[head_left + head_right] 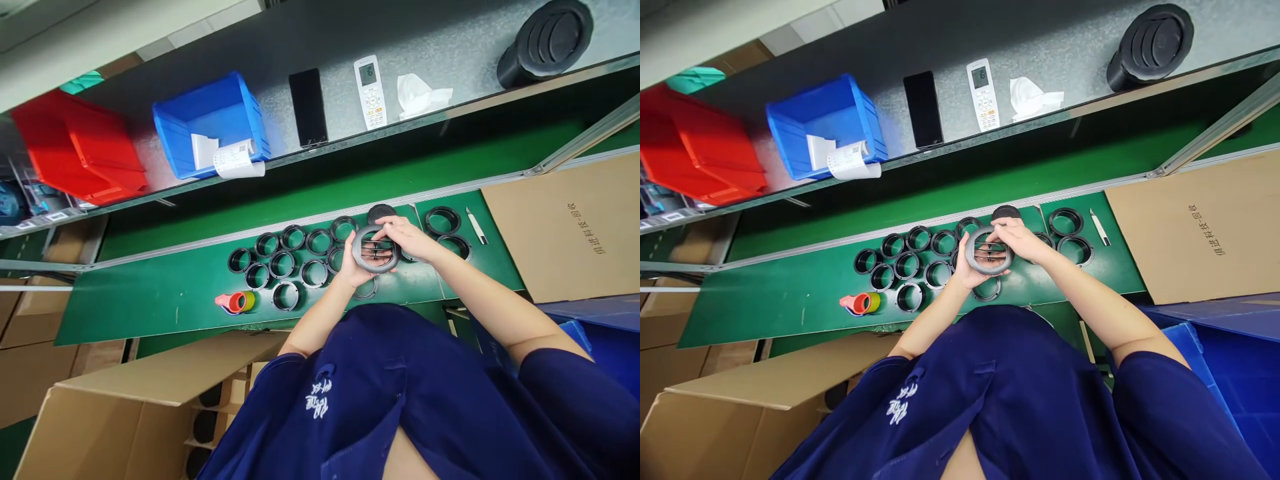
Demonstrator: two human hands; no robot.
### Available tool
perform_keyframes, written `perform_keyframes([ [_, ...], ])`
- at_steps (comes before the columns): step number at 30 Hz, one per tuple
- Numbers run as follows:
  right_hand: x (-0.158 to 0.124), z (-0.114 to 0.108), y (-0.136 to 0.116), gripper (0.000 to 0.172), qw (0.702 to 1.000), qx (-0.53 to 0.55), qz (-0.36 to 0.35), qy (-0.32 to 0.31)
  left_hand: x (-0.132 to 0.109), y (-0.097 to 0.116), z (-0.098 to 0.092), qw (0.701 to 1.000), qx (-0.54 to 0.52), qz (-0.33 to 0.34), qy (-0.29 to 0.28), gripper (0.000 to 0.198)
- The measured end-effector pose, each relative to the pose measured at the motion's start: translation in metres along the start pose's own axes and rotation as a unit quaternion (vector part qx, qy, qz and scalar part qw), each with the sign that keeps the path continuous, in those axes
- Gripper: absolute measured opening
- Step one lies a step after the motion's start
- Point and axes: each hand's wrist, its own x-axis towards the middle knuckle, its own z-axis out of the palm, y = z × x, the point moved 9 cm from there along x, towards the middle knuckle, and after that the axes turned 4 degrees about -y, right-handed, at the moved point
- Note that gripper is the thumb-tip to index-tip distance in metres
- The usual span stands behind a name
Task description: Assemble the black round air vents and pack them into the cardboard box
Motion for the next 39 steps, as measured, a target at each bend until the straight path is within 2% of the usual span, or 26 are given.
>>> perform_keyframes([
  [3, -0.007, -0.02, 0.01, 0.071, 0.993, 0.102, 0.019, 0.059, 0.007, -0.003, 0.002, 1.0, -0.016, -0.022, -0.001, 0.082],
  [5, -0.014, -0.024, 0.014, 0.071, 0.993, 0.075, 0.013, 0.087, 0.012, -0.004, 0.001, 0.999, -0.017, -0.034, 0.001, 0.083],
  [7, -0.021, -0.008, 0.008, 0.071, 0.997, -0.041, -0.03, 0.058, 0.018, -0.002, -0.004, 0.999, -0.023, -0.017, 0.022, 0.079],
  [10, -0.031, 0.04, 0.008, 0.089, 0.973, -0.208, -0.083, -0.052, 0.029, -0.003, -0.016, 0.997, -0.028, 0.019, 0.064, 0.067],
  [12, -0.031, 0.056, 0.024, 0.105, 0.963, -0.25, -0.051, -0.082, 0.039, -0.007, -0.021, 0.997, -0.014, 0.023, 0.074, 0.066],
  [15, -0.021, 0.052, 0.056, 0.117, 0.965, -0.249, 0.005, -0.079, 0.055, -0.016, -0.024, 0.997, 0.018, -0.003, 0.077, 0.072],
  [17, -0.012, 0.032, 0.082, 0.119, 0.967, -0.247, 0.034, -0.054, 0.063, -0.022, -0.025, 0.995, 0.043, -0.041, 0.077, 0.08],
  [19, -0.005, -0.009, 0.121, 0.117, 0.956, -0.269, 0.116, 0.027, 0.069, -0.021, -0.03, 0.992, 0.074, -0.057, 0.086, 0.085],
  [22, -0.015, -0.078, 0.192, 0.117, 0.891, -0.311, 0.293, 0.154, 0.071, -0.009, -0.043, 0.986, 0.111, -0.033, 0.117, 0.079],
  [23, -0.02, -0.093, 0.213, 0.118, 0.869, -0.32, 0.337, 0.168, 0.07, -0.005, -0.049, 0.984, 0.118, -0.025, 0.129, 0.075],
  [25, -0.026, -0.111, 0.246, 0.12, 0.842, -0.335, 0.393, 0.154, 0.068, -0.001, -0.063, 0.98, 0.124, -0.014, 0.154, 0.068],
  [28, -0.024, -0.12, 0.272, 0.12, 0.833, -0.348, 0.417, 0.102, 0.066, 0.002, -0.084, 0.969, 0.149, -0.004, 0.2, 0.061],
  [30, -0.014, -0.126, 0.271, 0.115, 0.841, -0.357, 0.396, 0.095, 0.07, 0.011, -0.093, 0.939, 0.244, 0.019, 0.242, 0.058],
  [32, -0.002, -0.138, 0.259, 0.103, 0.844, -0.381, 0.35, 0.137, 0.08, 0.028, -0.095, 0.883, 0.366, 0.06, 0.288, 0.049],
  [34, 0.007, -0.146, 0.247, 0.087, 0.844, -0.406, 0.301, 0.178, 0.098, 0.05, -0.087, 0.832, 0.441, 0.111, 0.317, 0.04],
  [36, 0.011, -0.144, 0.248, 0.077, 0.854, -0.408, 0.28, 0.161, 0.128, 0.07, -0.066, 0.783, 0.523, 0.162, 0.296, 0.059],
  [37, 0.009, -0.14, 0.253, 0.076, 0.861, -0.399, 0.282, 0.138, 0.147, 0.077, -0.052, 0.742, 0.59, 0.17, 0.27, 0.073],
  [39, -0.002, -0.138, 0.261, 0.081, 0.875, -0.368, 0.296, 0.107, 0.185, 0.077, -0.028, 0.626, 0.739, 0.128, 0.212, 0.093],
])
